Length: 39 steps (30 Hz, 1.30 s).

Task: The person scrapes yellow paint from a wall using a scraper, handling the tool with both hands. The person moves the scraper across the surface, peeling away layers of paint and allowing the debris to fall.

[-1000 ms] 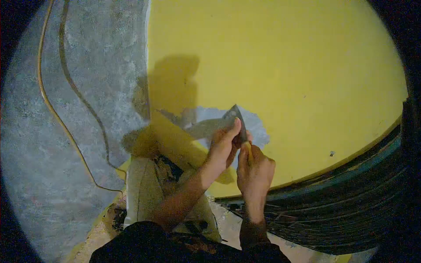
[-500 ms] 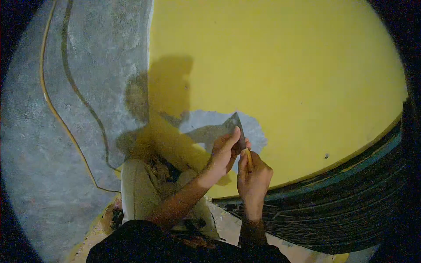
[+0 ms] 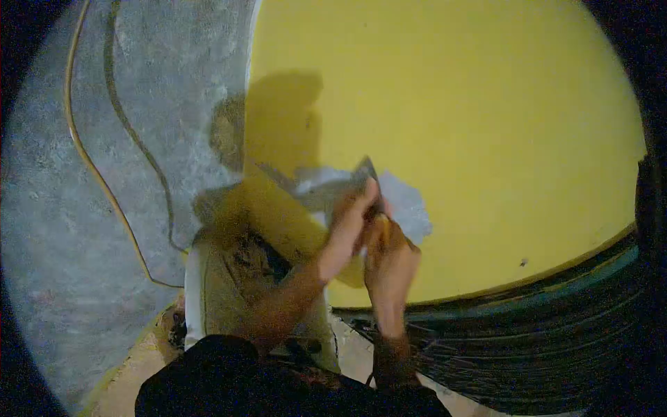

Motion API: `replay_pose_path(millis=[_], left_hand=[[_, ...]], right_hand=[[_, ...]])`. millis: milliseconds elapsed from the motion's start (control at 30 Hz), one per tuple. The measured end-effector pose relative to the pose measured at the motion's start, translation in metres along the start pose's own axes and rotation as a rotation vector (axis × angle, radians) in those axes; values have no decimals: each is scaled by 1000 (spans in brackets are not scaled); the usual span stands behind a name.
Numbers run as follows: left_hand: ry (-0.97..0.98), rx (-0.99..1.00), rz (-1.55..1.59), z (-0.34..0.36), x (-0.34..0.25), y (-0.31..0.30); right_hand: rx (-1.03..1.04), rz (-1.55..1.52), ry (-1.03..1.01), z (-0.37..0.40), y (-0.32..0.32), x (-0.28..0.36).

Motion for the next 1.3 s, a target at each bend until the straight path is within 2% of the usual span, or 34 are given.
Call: replay_pose_path(millis=[33,67,100,167,267,367,400,533,633,700,833,933,1000,1033,1100,1133,1200,1300], left_hand=[[-9,-4,2,5,-1,-4],[25,-44,26,13,-15,-5],[71,-86,46,17,-29,-6],[61,-108,55,22,-24,-11],[-141,-33,43,9,9,-19],[-125,26,131,15,23,9],[-148,-9,104,20,22,20],[-126,40,151,13,30,19],[-31,-52,47,13,17,13],[-71,86,113,-2,25,15],[1,151,98,-12,28,12],[9,75,-3,-17,17,4],[48,-151,-21,-11,-6,-19],[33,-144,-35,-10,0,-25],[84,-57,-27,-17,1,-24],[74,-32,-42,-8,3,-14],[27,-193,41,8,18,-10],[-1,-155,142,8,32,-11]], right_hand=[[-23,-42,-78,-2,9,6],[59,-30,-5,-5,11,12],[51,-44,-17,-8,7,17],[158,8,49,-2,8,18],[80,-119,43,14,-4,11],[13,-182,98,19,-33,9],[-15,-174,86,22,-37,3],[47,-146,77,27,-30,-9],[19,-101,-4,23,-26,-1],[81,-119,40,20,-28,-1],[46,-103,25,20,-25,1],[47,-85,31,12,-11,3],[-5,-251,-59,4,10,2],[-17,-248,-40,7,4,4],[98,-217,14,-1,-5,10],[71,-206,26,3,-13,10],[142,-148,77,13,-18,3],[133,-177,120,20,-22,0]])
Point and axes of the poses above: each hand's wrist, its own z-axis away from the middle knuckle, its own y-axis out of the palm, x = y × z, the point moved 7 cm from there along -z, towards the middle knuckle, and after that the axes turned 8 degrees about -y, right-handed, at the moved point
